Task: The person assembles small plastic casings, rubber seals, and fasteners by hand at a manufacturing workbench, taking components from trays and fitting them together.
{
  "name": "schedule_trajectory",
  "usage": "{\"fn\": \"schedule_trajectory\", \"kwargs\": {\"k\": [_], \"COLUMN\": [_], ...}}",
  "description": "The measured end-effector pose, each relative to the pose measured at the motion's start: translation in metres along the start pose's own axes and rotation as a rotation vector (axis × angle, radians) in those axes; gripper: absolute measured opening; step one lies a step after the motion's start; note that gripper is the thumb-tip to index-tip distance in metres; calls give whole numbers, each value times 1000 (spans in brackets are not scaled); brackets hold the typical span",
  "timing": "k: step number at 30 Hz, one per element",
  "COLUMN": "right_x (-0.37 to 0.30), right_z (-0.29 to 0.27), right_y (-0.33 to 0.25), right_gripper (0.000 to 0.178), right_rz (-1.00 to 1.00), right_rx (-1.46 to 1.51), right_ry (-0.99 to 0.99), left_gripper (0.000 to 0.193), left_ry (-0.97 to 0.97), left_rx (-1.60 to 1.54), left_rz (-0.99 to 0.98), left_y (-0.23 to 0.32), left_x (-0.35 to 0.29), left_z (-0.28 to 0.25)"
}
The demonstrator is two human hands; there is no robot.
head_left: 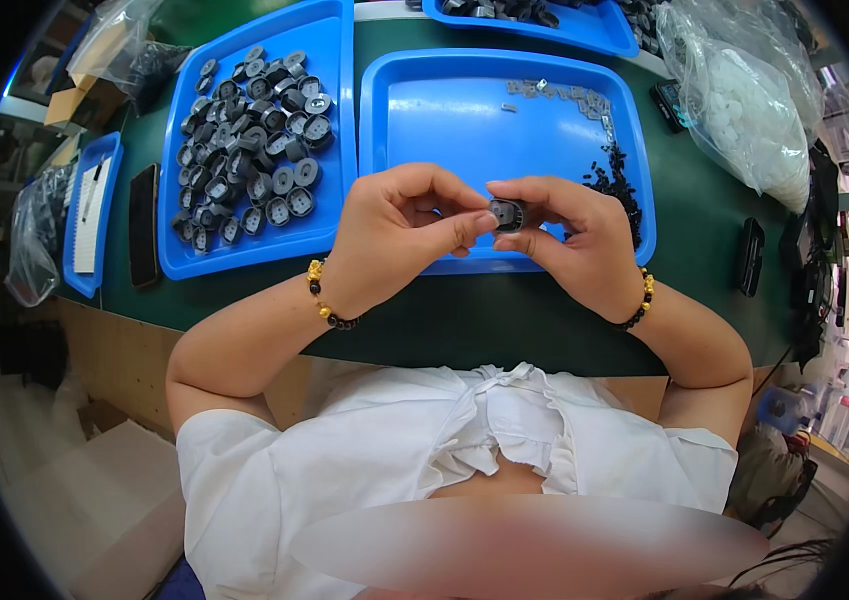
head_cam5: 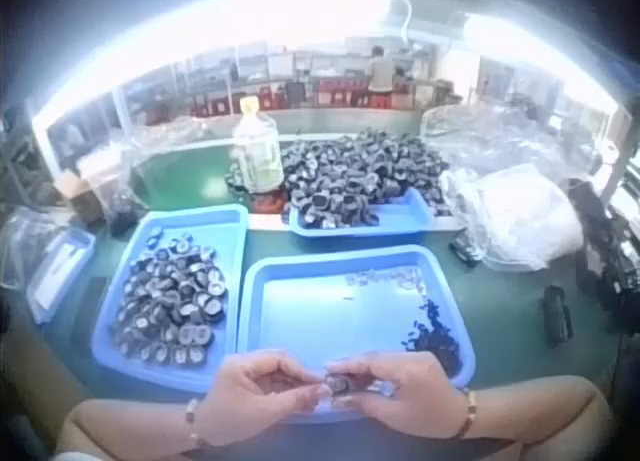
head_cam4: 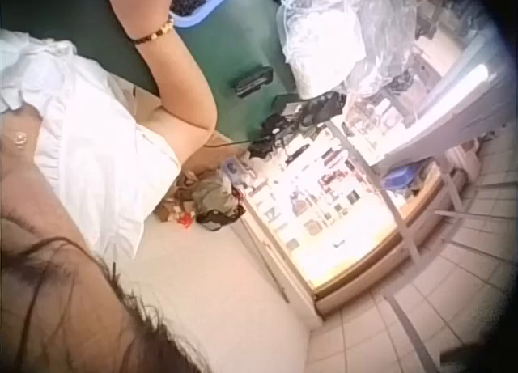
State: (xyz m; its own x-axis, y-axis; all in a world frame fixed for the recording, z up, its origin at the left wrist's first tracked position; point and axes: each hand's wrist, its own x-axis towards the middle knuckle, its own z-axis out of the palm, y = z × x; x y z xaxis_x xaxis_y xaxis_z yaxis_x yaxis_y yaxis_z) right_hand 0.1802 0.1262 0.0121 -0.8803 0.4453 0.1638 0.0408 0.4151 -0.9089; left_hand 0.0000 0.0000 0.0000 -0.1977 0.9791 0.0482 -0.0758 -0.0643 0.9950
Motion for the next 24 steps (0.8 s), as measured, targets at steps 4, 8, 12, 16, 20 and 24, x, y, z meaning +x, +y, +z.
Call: {"fn": "schedule_trajectory", "kwargs": {"k": [4,8,12,16,20,24], "right_x": [-1,1,4,4,5,6], "right_z": [2,1,1,2,1,1], "right_y": [0,5,4,3,3,2], "right_gripper": [34,40,45,51,53,54], "right_rz": [-80,-174,-268,-264,-243,-221], "right_rx": [-22,-85,-199,-114,-65,-44], "right_ry": [27,7,-1,28,11,-15], "left_gripper": [19,18,19,20,19,21], "left_ry": [-18,-42,-36,-77,-139,-126], "left_rx": [-42,-33,23,-169,-284,-190], "left_rz": [-102,-163,-101,-197,-192,-190], "left_y": [2,1,3,1,6,10], "left_x": [2,5,7,7,0,-4], "left_z": [-2,-7,-5,-2,0,1]}}
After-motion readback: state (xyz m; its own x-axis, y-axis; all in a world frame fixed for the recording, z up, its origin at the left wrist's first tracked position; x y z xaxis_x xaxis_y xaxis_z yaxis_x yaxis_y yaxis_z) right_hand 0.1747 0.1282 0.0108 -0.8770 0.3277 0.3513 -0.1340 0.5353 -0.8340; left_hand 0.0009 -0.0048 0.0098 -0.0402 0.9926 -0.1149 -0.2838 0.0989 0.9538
